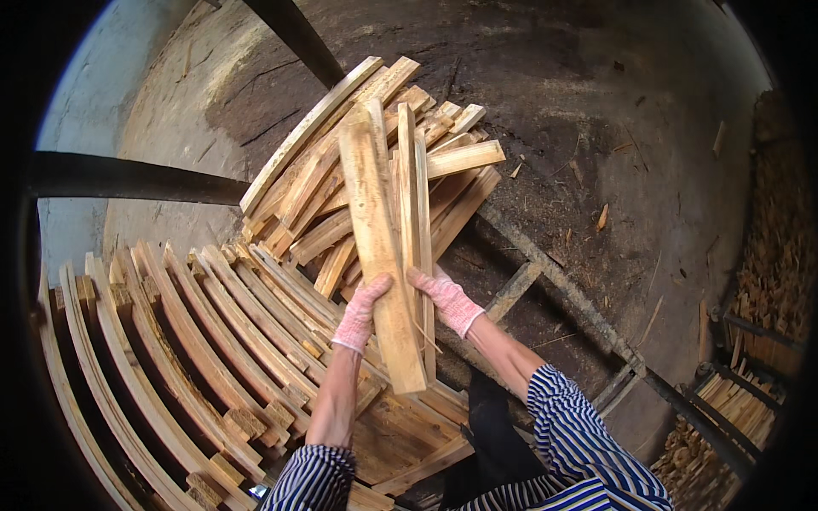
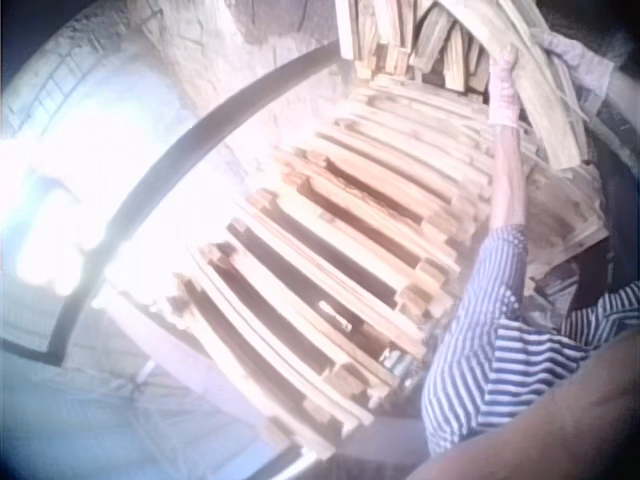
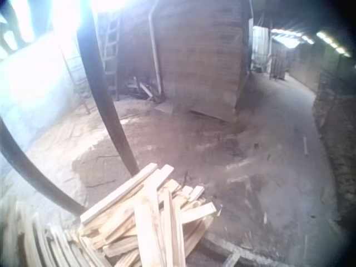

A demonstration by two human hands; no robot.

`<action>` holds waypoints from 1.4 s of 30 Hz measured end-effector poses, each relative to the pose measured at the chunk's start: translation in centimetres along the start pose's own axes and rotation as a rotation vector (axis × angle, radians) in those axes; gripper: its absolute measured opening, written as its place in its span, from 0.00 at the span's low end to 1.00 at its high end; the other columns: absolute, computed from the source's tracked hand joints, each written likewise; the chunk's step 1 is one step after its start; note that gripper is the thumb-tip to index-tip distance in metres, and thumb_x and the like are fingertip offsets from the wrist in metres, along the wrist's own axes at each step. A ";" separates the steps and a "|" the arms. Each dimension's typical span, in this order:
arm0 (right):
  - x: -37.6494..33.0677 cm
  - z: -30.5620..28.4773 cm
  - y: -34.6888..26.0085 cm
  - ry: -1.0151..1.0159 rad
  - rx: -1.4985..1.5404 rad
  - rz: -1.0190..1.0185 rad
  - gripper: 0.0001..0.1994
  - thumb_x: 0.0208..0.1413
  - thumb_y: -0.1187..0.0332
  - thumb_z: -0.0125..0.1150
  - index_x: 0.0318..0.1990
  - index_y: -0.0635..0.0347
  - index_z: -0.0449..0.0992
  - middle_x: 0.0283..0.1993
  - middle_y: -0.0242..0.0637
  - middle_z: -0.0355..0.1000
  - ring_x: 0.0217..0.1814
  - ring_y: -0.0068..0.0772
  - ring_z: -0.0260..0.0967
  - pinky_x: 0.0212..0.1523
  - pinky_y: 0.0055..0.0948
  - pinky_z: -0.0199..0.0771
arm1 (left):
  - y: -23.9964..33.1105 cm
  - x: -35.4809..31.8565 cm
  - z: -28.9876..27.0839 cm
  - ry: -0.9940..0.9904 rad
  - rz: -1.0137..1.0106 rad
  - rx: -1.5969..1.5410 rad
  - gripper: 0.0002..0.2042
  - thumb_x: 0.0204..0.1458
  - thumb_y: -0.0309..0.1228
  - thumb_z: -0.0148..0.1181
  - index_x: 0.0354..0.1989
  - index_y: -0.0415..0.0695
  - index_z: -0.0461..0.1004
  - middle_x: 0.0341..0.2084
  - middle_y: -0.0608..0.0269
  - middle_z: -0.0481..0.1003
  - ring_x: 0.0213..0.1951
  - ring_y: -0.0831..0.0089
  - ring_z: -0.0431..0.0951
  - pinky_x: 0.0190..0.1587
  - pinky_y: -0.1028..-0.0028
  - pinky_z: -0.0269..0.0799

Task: The person picks up wooden planks from a pile and stacks them onto a wooden pallet. The person wears pink gloves and a striped shirt while handling the wood in a workshop environment.

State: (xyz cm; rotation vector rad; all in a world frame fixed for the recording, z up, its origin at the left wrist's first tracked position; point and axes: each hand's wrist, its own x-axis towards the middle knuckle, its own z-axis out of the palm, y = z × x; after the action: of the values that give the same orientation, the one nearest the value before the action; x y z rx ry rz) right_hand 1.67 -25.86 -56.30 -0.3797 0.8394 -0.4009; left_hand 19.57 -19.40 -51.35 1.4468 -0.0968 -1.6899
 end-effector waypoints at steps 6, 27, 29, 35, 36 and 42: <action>-4.8 0.4 3.0 -0.242 -0.054 0.048 0.41 0.57 0.50 0.70 0.69 0.68 0.62 0.64 0.45 0.69 0.67 0.37 0.66 0.67 0.35 0.67 | -4.4 -7.0 -1.5 -0.031 0.167 0.003 0.37 0.49 0.39 0.76 0.66 0.39 0.65 0.51 0.59 0.77 0.51 0.68 0.78 0.56 0.66 0.76; -35.6 14.3 20.1 -0.434 -1.516 -0.384 0.49 0.35 0.49 0.85 0.65 0.63 0.68 0.60 0.44 0.74 0.60 0.38 0.73 0.64 0.34 0.72 | -22.3 -50.8 -6.8 0.042 0.187 -0.075 0.45 0.46 0.50 0.70 0.70 0.44 0.55 0.67 0.53 0.61 0.65 0.61 0.64 0.69 0.58 0.63; -36.4 14.7 22.3 -0.555 -1.308 -0.359 0.50 0.41 0.49 0.80 0.69 0.62 0.62 0.65 0.45 0.70 0.65 0.40 0.70 0.67 0.33 0.69 | -26.7 -52.0 -9.8 -0.116 0.121 -0.490 0.45 0.58 0.61 0.51 0.75 0.44 0.45 0.73 0.48 0.48 0.72 0.52 0.52 0.73 0.47 0.51; -31.6 14.3 30.9 -0.761 -1.171 -0.028 0.47 0.47 0.61 0.77 0.73 0.58 0.54 0.66 0.41 0.66 0.64 0.37 0.68 0.67 0.35 0.69 | -42.4 -50.7 -18.5 -0.228 0.289 -1.194 0.35 0.68 0.60 0.33 0.76 0.50 0.49 0.75 0.52 0.51 0.74 0.53 0.54 0.73 0.44 0.57; -30.7 14.0 32.0 -0.818 -1.219 -0.061 0.49 0.45 0.65 0.80 0.73 0.59 0.54 0.66 0.41 0.66 0.64 0.37 0.68 0.67 0.36 0.69 | -42.0 -49.9 -19.4 -0.303 0.339 -1.200 0.36 0.67 0.61 0.33 0.76 0.50 0.49 0.75 0.52 0.50 0.74 0.52 0.54 0.73 0.44 0.57; -26.7 13.5 29.4 -0.927 -1.337 0.000 0.58 0.38 0.56 0.83 0.74 0.62 0.49 0.70 0.53 0.62 0.72 0.46 0.61 0.70 0.38 0.65 | -36.1 -45.5 -16.7 0.130 0.418 0.195 0.48 0.44 0.62 0.71 0.71 0.52 0.60 0.70 0.56 0.62 0.69 0.62 0.64 0.75 0.57 0.56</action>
State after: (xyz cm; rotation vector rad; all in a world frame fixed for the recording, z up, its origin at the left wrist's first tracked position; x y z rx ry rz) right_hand 1.65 14.49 -45.01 -1.6476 0.0633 0.4156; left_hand 10.19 39.62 -42.59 1.5483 -0.4702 -1.2694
